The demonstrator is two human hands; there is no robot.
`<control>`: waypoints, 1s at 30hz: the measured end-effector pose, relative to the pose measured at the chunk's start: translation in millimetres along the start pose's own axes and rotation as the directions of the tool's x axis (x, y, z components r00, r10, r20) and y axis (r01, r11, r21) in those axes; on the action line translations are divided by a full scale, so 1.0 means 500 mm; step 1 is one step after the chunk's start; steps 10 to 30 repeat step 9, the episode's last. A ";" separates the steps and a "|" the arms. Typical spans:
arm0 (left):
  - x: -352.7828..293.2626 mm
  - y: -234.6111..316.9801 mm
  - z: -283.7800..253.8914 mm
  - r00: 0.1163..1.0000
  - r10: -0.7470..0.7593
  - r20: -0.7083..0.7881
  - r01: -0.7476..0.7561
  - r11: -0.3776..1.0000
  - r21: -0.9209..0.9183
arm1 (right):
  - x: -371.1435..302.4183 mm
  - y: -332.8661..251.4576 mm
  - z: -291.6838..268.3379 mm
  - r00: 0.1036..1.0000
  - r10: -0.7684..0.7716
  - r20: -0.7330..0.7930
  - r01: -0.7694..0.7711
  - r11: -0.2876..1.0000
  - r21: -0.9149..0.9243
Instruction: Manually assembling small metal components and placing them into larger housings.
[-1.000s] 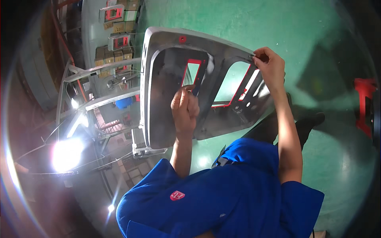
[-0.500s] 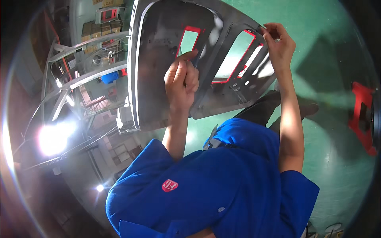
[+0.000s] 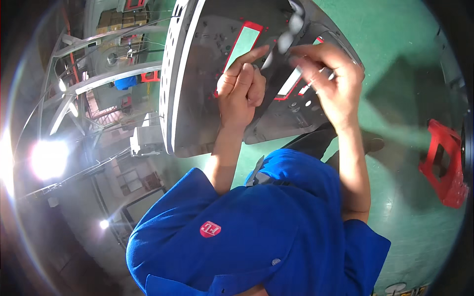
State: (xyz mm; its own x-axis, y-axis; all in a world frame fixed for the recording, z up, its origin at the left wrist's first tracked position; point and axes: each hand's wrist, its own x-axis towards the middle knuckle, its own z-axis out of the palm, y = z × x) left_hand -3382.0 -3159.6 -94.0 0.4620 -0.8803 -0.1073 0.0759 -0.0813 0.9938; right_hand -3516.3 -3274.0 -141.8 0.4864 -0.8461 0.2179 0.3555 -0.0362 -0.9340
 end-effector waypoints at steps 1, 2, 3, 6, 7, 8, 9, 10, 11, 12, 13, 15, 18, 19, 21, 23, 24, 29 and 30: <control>0.009 0.009 0.006 1.000 0.016 0.019 -0.016 1.000 0.008 | 0.004 -0.019 0.020 0.993 -0.009 0.120 0.013 0.999 -0.030; 0.011 0.024 0.017 0.999 -0.036 -0.007 0.036 0.999 0.034 | 0.008 -0.024 0.037 0.987 -0.030 0.158 0.037 0.999 -0.038; 0.013 0.032 0.018 0.998 -0.061 -0.028 0.062 0.998 0.031 | 0.011 -0.022 0.055 0.979 -0.058 0.196 0.067 0.997 -0.040; 0.016 0.041 0.006 0.999 -0.043 0.021 0.043 0.999 0.032 | 0.023 -0.023 0.071 0.978 -0.046 0.201 0.042 0.999 0.024; 0.016 0.044 0.001 0.998 -0.022 0.055 0.020 0.999 0.033 | 0.028 -0.023 0.070 0.977 -0.045 0.210 0.037 0.998 0.046; 0.016 0.039 -0.013 0.993 0.013 0.120 -0.011 1.000 -0.018 | 0.037 -0.026 0.067 0.969 -0.041 0.244 0.043 0.999 -0.003; 0.019 0.039 -0.016 0.993 0.018 0.120 -0.015 1.000 -0.027 | 0.041 -0.025 0.063 0.969 -0.035 0.245 0.031 0.999 0.020; 0.019 0.039 -0.016 0.993 0.018 0.120 -0.015 1.000 -0.027 | 0.041 -0.025 0.063 0.969 -0.035 0.245 0.031 0.999 0.020; 0.019 0.039 -0.016 0.993 0.018 0.120 -0.015 1.000 -0.027 | 0.041 -0.025 0.063 0.969 -0.035 0.245 0.031 0.999 0.020; 0.019 0.039 -0.016 0.993 0.018 0.120 -0.015 1.000 -0.027 | 0.041 -0.025 0.063 0.969 -0.035 0.245 0.031 0.999 0.020; 0.019 0.039 -0.016 0.993 0.018 0.120 -0.015 1.000 -0.027 | 0.041 -0.025 0.063 0.969 -0.035 0.245 0.031 0.999 0.020; 0.019 0.039 -0.016 0.993 0.018 0.120 -0.015 1.000 -0.027 | 0.041 -0.025 0.063 0.969 -0.035 0.245 0.031 0.999 0.020; 0.019 0.039 -0.016 0.993 0.018 0.120 -0.015 1.000 -0.027 | 0.041 -0.025 0.063 0.969 -0.035 0.245 0.031 0.999 0.020; 0.019 0.039 -0.016 0.993 0.018 0.120 -0.015 1.000 -0.027 | 0.041 -0.025 0.063 0.969 -0.035 0.245 0.031 0.999 0.020; 0.019 0.039 -0.016 0.993 0.018 0.120 -0.015 1.000 -0.027 | 0.041 -0.025 0.063 0.969 -0.035 0.245 0.031 0.999 0.020; 0.019 0.039 -0.016 0.993 0.018 0.120 -0.015 1.000 -0.027 | 0.041 -0.025 0.063 0.969 -0.035 0.245 0.031 0.999 0.020; 0.019 0.039 -0.016 0.993 0.018 0.120 -0.015 1.000 -0.027 | 0.041 -0.025 0.063 0.969 -0.035 0.245 0.031 0.999 0.020; 0.019 0.039 -0.016 0.993 0.018 0.120 -0.015 1.000 -0.027 | 0.041 -0.025 0.063 0.969 -0.035 0.245 0.031 0.999 0.020; 0.019 0.039 -0.016 0.993 0.018 0.120 -0.015 1.000 -0.027 | 0.041 -0.025 0.063 0.969 -0.035 0.245 0.031 0.999 0.020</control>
